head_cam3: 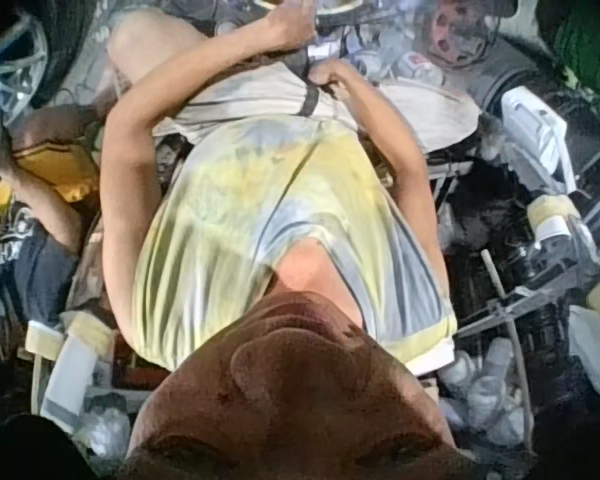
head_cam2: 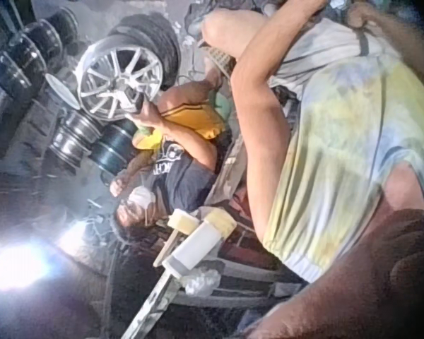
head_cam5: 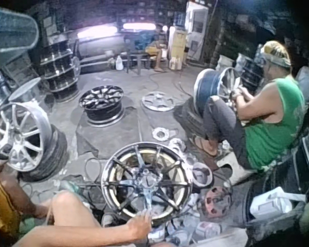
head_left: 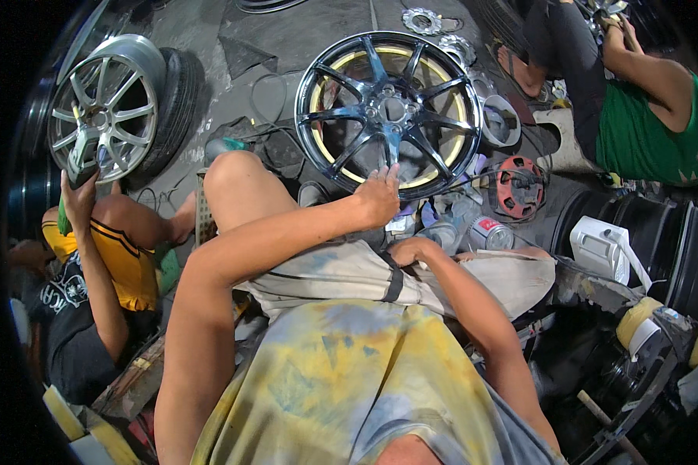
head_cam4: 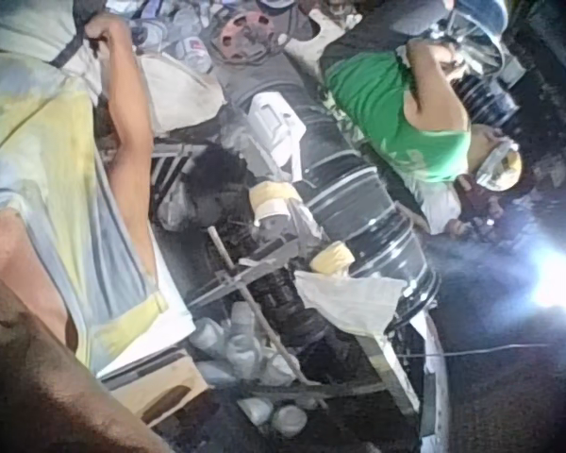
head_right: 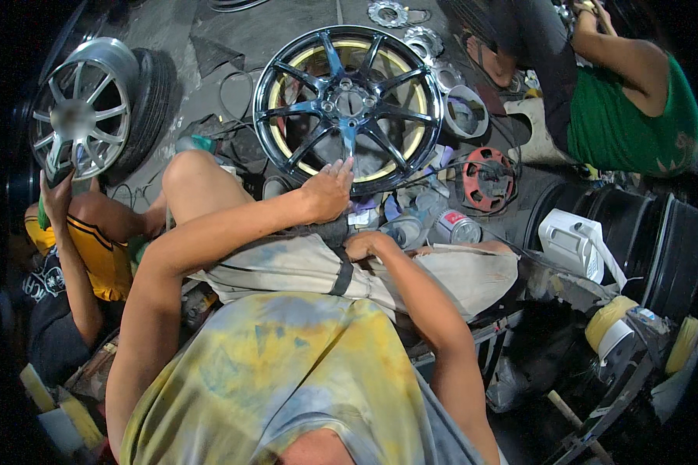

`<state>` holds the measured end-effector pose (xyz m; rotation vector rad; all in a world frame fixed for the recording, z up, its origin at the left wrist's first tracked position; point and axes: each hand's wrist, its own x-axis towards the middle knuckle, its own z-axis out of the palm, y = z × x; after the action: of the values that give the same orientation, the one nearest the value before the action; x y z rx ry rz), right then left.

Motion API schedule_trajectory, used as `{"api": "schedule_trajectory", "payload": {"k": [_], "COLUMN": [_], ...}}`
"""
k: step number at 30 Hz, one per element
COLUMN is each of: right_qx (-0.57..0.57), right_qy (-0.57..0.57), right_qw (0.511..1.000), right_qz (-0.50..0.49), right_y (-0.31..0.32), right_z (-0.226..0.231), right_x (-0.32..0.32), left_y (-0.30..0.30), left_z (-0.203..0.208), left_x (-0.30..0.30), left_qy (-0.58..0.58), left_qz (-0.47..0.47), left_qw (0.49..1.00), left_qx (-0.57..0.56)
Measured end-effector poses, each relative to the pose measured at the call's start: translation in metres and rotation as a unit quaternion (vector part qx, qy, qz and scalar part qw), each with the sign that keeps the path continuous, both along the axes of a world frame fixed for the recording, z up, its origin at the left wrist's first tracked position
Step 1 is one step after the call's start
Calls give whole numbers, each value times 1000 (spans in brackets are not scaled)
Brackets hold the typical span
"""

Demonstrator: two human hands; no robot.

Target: The person sits on the floor and uses a purple cloth to wipe and polish the surface of a black car wheel rim. They systematically rub the spokes and the outer edge of the rim. Other workers and wheel rims are visible in the background.

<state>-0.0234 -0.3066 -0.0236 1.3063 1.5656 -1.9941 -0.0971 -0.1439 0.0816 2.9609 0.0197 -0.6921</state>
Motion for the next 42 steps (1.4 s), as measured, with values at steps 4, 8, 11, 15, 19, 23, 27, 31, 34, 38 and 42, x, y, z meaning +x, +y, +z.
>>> {"api": "schedule_trajectory", "payload": {"k": [4,8,11,15,19,23,27,31,34,38,42], "right_qx": [9,146,196,199,190,189,204,285,313,78,445], "right_qy": [108,57,79,102,84,75,58,3,-47,15,-167], "right_qw": [990,988,976,969,975,977,977,956,933,951,742], "right_qz": [-93,8,56,102,75,58,27,-65,-173,-300,-473], "right_y": [-39,-45,-27,-13,-16,-19,-24,-35,-20,57,94], "right_z": [-48,-53,-28,-19,-34,-41,-46,-54,-30,140,151], "right_x": [6,-12,-20,-20,-30,-32,-31,-27,-3,70,160], "left_y": [-3,-1,-2,2,1,1,4,8,37,77,115], "left_z": [7,22,22,45,57,57,64,49,49,47,9], "left_x": [10,13,18,29,45,52,61,62,68,55,24], "left_qy": [16,73,96,155,202,206,203,128,78,13,70], "left_qz": [2,22,28,-28,-48,-34,-31,9,108,253,309], "left_qw": [999,995,993,987,977,975,975,988,973,962,938], "left_qx": [-31,-64,-62,-44,-52,-72,-83,-88,-191,-98,-143]}}
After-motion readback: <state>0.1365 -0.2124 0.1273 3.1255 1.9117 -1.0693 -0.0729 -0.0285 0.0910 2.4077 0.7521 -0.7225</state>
